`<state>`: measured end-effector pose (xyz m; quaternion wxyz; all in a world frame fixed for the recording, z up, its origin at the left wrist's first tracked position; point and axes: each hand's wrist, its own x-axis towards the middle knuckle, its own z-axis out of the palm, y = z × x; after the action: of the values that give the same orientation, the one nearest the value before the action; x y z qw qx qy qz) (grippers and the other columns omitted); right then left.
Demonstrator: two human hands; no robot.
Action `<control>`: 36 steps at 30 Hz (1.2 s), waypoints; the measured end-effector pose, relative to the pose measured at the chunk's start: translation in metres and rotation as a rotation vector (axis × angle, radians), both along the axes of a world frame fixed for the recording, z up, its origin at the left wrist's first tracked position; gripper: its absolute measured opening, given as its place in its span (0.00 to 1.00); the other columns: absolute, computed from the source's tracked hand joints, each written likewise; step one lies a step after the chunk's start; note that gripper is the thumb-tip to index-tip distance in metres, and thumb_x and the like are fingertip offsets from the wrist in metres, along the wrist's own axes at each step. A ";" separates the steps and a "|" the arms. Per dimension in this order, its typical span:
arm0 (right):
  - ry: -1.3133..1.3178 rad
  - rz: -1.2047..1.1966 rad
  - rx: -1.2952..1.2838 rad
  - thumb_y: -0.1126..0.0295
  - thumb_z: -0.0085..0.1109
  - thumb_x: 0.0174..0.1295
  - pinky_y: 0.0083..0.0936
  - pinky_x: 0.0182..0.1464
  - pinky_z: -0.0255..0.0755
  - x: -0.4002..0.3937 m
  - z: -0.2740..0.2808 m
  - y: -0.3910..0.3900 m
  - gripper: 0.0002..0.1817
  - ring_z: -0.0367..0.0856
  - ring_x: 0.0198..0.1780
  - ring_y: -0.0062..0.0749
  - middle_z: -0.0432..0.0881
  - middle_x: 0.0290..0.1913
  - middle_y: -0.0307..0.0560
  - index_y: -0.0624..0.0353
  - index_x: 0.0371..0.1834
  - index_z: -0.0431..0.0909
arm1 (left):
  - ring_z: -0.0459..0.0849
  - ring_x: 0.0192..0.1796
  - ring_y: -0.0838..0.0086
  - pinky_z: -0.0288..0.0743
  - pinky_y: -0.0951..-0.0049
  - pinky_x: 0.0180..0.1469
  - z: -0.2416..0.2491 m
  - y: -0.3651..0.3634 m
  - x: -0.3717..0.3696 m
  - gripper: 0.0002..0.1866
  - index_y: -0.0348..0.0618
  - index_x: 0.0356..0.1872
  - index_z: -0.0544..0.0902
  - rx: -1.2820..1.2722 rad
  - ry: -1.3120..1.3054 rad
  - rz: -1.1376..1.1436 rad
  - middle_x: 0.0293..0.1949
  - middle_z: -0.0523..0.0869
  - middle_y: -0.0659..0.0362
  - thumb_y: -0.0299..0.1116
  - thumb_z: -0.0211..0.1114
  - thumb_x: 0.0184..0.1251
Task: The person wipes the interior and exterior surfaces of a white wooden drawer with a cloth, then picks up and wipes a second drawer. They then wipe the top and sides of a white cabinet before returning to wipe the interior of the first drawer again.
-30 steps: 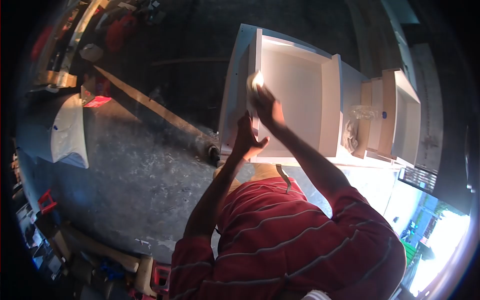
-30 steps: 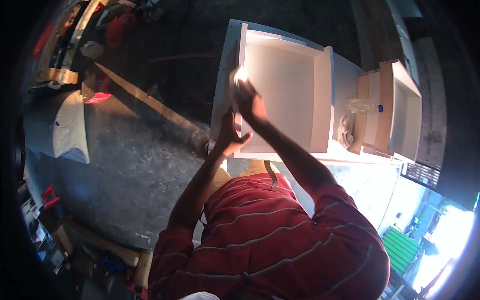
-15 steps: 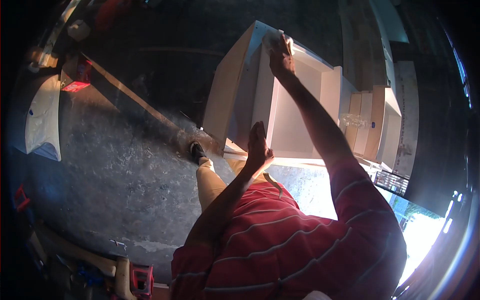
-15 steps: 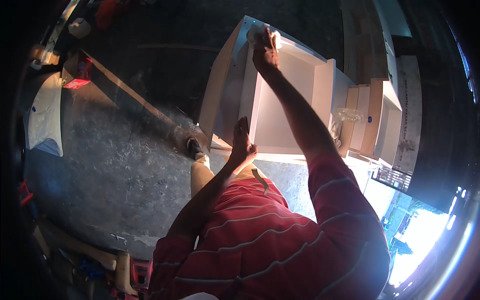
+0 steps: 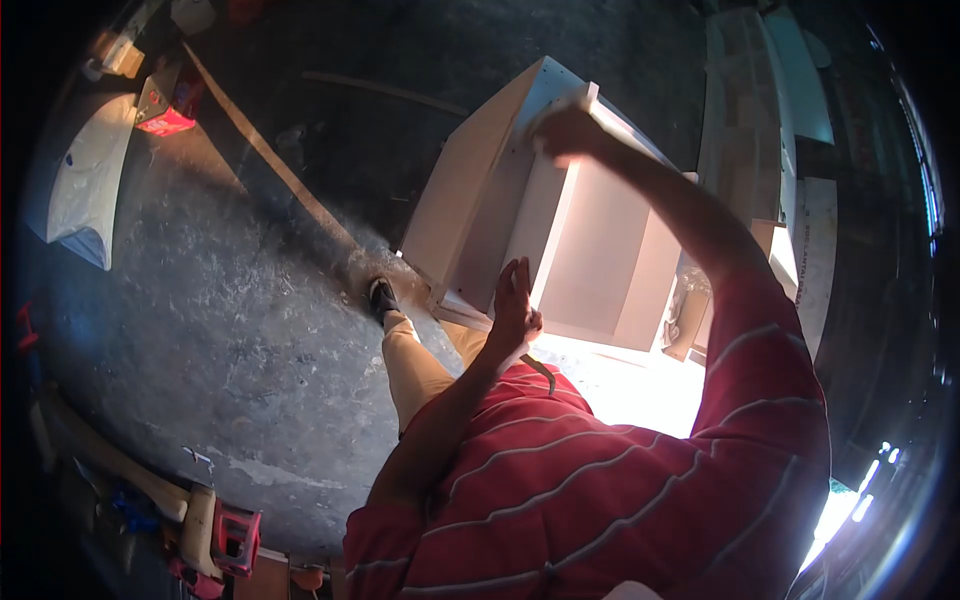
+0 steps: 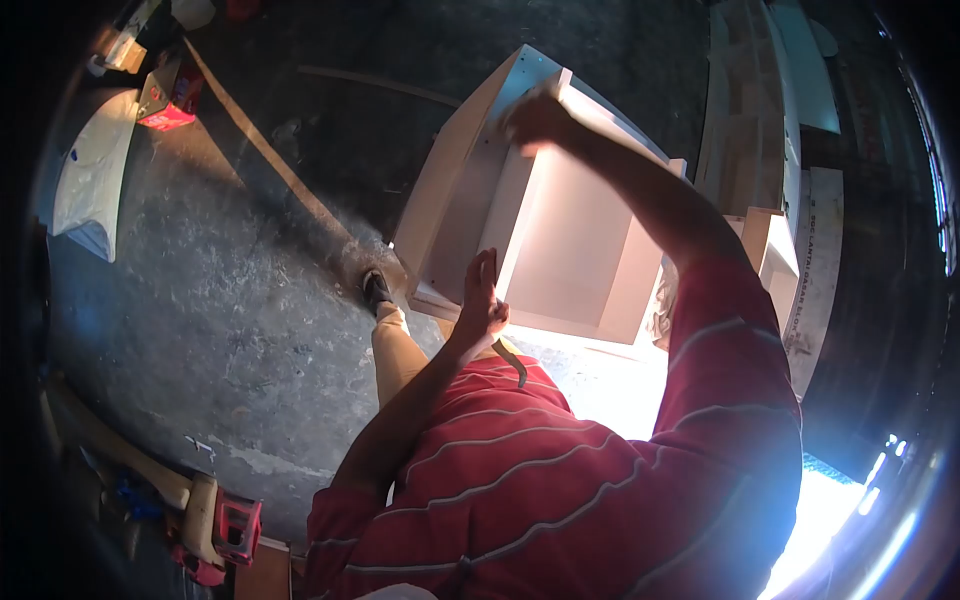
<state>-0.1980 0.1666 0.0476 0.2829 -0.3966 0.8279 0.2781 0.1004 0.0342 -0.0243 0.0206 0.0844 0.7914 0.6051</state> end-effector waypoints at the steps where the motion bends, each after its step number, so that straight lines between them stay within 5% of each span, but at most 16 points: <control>1: 0.020 0.112 0.146 0.67 0.59 0.43 0.37 0.35 0.74 -0.034 -0.013 0.015 0.05 0.81 0.41 0.36 0.82 0.34 0.39 0.49 0.24 0.84 | 0.60 0.63 0.45 0.62 0.57 0.63 0.000 0.001 0.002 0.45 0.34 0.69 0.49 0.010 -0.020 -0.005 0.63 0.56 0.38 0.18 0.55 0.42; 3: 0.167 -0.167 0.143 0.69 0.57 0.48 0.37 0.36 0.76 -0.045 -0.007 0.004 0.07 0.81 0.44 0.35 0.83 0.38 0.39 0.49 0.28 0.85 | 0.60 0.63 0.46 0.62 0.58 0.63 0.004 -0.002 -0.001 0.46 0.34 0.69 0.48 -0.004 -0.017 -0.017 0.64 0.54 0.38 0.17 0.55 0.42; 6: -0.294 0.149 0.213 0.65 0.53 0.51 0.40 0.41 0.76 0.012 -0.056 0.000 0.10 0.81 0.44 0.44 0.83 0.38 0.47 0.52 0.29 0.84 | 0.60 0.64 0.48 0.64 0.60 0.61 0.010 -0.007 0.000 0.47 0.35 0.69 0.43 0.079 -0.145 -0.047 0.66 0.49 0.39 0.16 0.55 0.43; 7: -0.327 0.132 0.094 0.62 0.52 0.52 0.38 0.40 0.76 0.053 -0.050 -0.015 0.11 0.81 0.44 0.45 0.83 0.36 0.49 0.53 0.28 0.84 | 0.60 0.64 0.49 0.66 0.62 0.59 0.011 -0.007 -0.001 0.49 0.36 0.70 0.40 0.180 -0.270 -0.061 0.67 0.46 0.40 0.14 0.55 0.43; 8: -0.267 -0.163 -0.208 0.62 0.52 0.51 0.38 0.39 0.76 0.099 -0.064 -0.014 0.11 0.81 0.42 0.45 0.82 0.33 0.51 0.54 0.25 0.82 | 0.60 0.64 0.49 0.66 0.62 0.59 0.000 -0.004 0.002 0.49 0.36 0.70 0.40 0.175 -0.265 -0.061 0.67 0.46 0.40 0.14 0.55 0.43; 9: -0.359 -0.196 -0.170 0.61 0.52 0.51 0.40 0.40 0.74 0.144 -0.008 -0.054 0.11 0.81 0.40 0.45 0.81 0.31 0.48 0.53 0.21 0.80 | 0.57 0.66 0.50 0.68 0.65 0.56 -0.021 0.001 0.010 0.50 0.37 0.69 0.36 0.228 -0.161 -0.051 0.68 0.42 0.40 0.13 0.54 0.43; 11: -0.343 -0.013 -0.135 0.60 0.52 0.50 0.41 0.40 0.71 0.176 0.008 -0.063 0.10 0.81 0.38 0.43 0.82 0.31 0.45 0.50 0.19 0.79 | 0.54 0.68 0.51 0.70 0.68 0.53 -0.022 -0.001 0.011 0.52 0.38 0.69 0.33 0.272 -0.051 -0.059 0.68 0.38 0.40 0.11 0.54 0.44; 13: -0.316 -0.052 -0.256 0.58 0.53 0.49 0.40 0.39 0.66 0.154 0.008 -0.050 0.10 0.80 0.35 0.39 0.81 0.29 0.41 0.48 0.19 0.79 | 0.46 0.71 0.50 0.66 0.67 0.59 0.009 -0.012 0.004 0.53 0.37 0.69 0.28 -0.011 -0.013 0.023 0.69 0.34 0.39 0.11 0.54 0.44; 15: -0.118 -0.042 -0.364 0.59 0.54 0.47 0.41 0.38 0.65 0.101 -0.004 -0.020 0.09 0.79 0.34 0.40 0.80 0.27 0.42 0.48 0.19 0.80 | 0.39 0.72 0.46 0.37 0.59 0.72 0.011 -0.015 0.001 0.54 0.33 0.68 0.28 0.100 -0.168 -0.045 0.68 0.31 0.35 0.18 0.59 0.45; 18: 0.234 -0.042 -0.625 0.60 0.54 0.47 0.36 0.36 0.70 0.028 0.006 0.024 0.10 0.79 0.30 0.43 0.79 0.25 0.49 0.52 0.18 0.79 | 0.43 0.71 0.44 0.45 0.56 0.71 -0.012 -0.016 0.000 0.53 0.37 0.70 0.32 0.029 0.024 -0.075 0.67 0.40 0.35 0.16 0.59 0.44; 19: 0.181 -0.079 -0.497 0.59 0.54 0.50 0.33 0.35 0.70 0.023 0.036 0.025 0.11 0.79 0.31 0.41 0.79 0.24 0.49 0.53 0.20 0.79 | 0.43 0.71 0.44 0.45 0.56 0.71 -0.007 -0.019 -0.004 0.53 0.37 0.70 0.32 0.011 0.038 -0.102 0.67 0.40 0.35 0.16 0.59 0.44; 23: 0.535 -0.679 -1.456 0.65 0.58 0.54 0.35 0.35 0.71 0.075 0.064 0.095 0.08 0.77 0.31 0.43 0.78 0.26 0.47 0.56 0.24 0.78 | 0.48 0.70 0.46 0.48 0.56 0.70 0.004 -0.027 -0.012 0.51 0.35 0.69 0.34 -0.033 -0.135 -0.172 0.67 0.46 0.35 0.19 0.59 0.47; 27: 1.174 -0.612 -1.068 0.68 0.59 0.56 0.34 0.38 0.72 0.169 0.083 0.199 0.06 0.77 0.36 0.45 0.79 0.31 0.48 0.57 0.33 0.80 | 0.52 0.69 0.45 0.47 0.56 0.70 0.002 -0.035 -0.013 0.48 0.31 0.69 0.37 -0.082 -0.037 -0.239 0.67 0.47 0.36 0.24 0.59 0.50; 29: 1.273 -0.957 -1.140 0.67 0.61 0.56 0.38 0.40 0.71 0.226 0.071 0.219 0.10 0.76 0.37 0.48 0.78 0.36 0.53 0.60 0.38 0.79 | 0.52 0.69 0.46 0.47 0.57 0.71 -0.010 -0.045 -0.015 0.47 0.31 0.69 0.39 -0.028 -0.253 -0.298 0.67 0.48 0.37 0.24 0.59 0.50; 34: 0.964 -1.296 -0.764 0.54 0.69 0.47 0.45 0.50 0.69 0.332 -0.027 0.228 0.35 0.74 0.46 0.58 0.75 0.44 0.62 0.65 0.53 0.68 | 0.56 0.69 0.53 0.55 0.60 0.68 0.026 -0.041 -0.025 0.47 0.38 0.70 0.39 -0.143 -0.109 -0.336 0.67 0.52 0.40 0.23 0.58 0.51; 36: 0.716 -1.590 -0.967 0.55 0.68 0.47 0.45 0.49 0.70 0.347 -0.039 0.223 0.33 0.75 0.44 0.59 0.77 0.40 0.63 0.67 0.50 0.68 | 0.55 0.69 0.50 0.54 0.58 0.68 0.036 -0.039 -0.031 0.47 0.37 0.70 0.40 -0.237 -0.115 -0.340 0.67 0.51 0.39 0.24 0.60 0.51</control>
<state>0.1493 0.3892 0.0089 -0.0713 0.3078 0.9135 -0.2563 0.0693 -0.0045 0.0122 0.1772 0.1789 0.8289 0.4995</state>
